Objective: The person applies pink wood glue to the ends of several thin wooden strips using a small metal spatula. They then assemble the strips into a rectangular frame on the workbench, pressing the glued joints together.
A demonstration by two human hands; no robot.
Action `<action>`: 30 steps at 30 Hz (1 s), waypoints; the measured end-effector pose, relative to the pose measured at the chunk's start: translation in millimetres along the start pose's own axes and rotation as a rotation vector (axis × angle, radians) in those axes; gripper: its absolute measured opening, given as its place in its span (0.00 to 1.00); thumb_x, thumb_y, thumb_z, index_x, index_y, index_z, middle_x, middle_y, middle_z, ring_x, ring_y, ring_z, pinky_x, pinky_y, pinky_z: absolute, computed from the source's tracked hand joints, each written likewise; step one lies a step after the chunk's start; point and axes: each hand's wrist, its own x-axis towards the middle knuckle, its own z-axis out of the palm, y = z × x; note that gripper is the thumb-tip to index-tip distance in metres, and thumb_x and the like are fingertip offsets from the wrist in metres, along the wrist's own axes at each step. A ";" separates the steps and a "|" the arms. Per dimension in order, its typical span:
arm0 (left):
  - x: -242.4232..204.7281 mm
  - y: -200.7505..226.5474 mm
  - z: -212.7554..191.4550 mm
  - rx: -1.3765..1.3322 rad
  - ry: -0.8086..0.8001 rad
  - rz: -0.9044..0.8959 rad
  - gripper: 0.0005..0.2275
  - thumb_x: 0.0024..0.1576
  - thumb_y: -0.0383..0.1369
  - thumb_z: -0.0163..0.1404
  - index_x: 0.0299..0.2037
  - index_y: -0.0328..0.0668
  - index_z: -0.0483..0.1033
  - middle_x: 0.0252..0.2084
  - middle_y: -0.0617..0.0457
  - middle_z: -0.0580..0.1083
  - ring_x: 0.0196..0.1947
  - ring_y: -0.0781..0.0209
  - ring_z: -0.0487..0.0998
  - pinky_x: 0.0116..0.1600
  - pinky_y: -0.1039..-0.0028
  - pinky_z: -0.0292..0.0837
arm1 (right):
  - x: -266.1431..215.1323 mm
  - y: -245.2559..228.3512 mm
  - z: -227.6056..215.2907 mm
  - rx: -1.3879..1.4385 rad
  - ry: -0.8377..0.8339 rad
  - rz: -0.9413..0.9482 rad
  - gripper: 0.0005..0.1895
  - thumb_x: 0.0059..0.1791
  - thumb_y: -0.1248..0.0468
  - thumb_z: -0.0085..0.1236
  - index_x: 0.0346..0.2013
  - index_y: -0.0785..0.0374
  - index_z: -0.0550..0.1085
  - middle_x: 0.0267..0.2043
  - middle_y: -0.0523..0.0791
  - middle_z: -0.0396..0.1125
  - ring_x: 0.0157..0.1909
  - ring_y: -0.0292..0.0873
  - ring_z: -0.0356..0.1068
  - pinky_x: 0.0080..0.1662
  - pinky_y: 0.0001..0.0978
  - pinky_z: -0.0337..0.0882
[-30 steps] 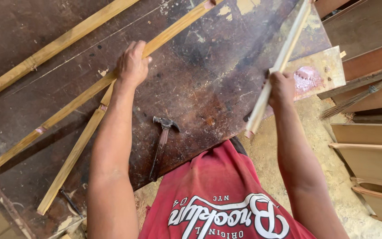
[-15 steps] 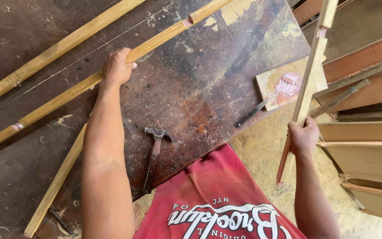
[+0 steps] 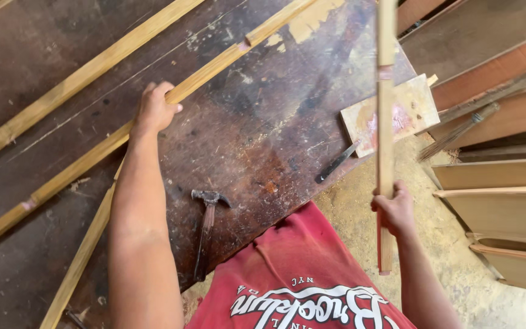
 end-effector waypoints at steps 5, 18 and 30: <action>-6.6 5.1 -18.5 -0.060 -0.027 -0.054 0.21 0.49 0.31 0.67 0.54 0.43 0.78 0.49 0.40 0.76 0.51 0.43 0.77 0.56 0.58 0.73 | 11.2 -12.7 38.7 0.029 -0.132 0.088 0.22 0.40 0.73 0.58 0.48 0.71 0.68 0.31 0.51 0.70 0.27 0.44 0.71 0.30 0.36 0.74; -8.2 25.2 -58.2 -0.276 -0.328 -0.486 0.15 0.62 0.44 0.51 0.54 0.49 0.78 0.42 0.52 0.78 0.34 0.65 0.76 0.32 0.62 0.74 | 26.1 -85.3 110.1 -0.202 -0.255 -0.017 0.20 0.41 0.71 0.60 0.46 0.72 0.70 0.28 0.51 0.73 0.28 0.42 0.73 0.31 0.35 0.73; -10.3 -4.7 -23.0 -0.011 -0.217 -0.082 0.29 0.50 0.52 0.66 0.53 0.35 0.78 0.48 0.33 0.78 0.49 0.41 0.79 0.54 0.58 0.73 | 30.9 -115.6 148.4 -0.256 -0.275 -0.064 0.18 0.46 0.64 0.62 0.45 0.71 0.69 0.28 0.50 0.71 0.26 0.41 0.71 0.30 0.36 0.71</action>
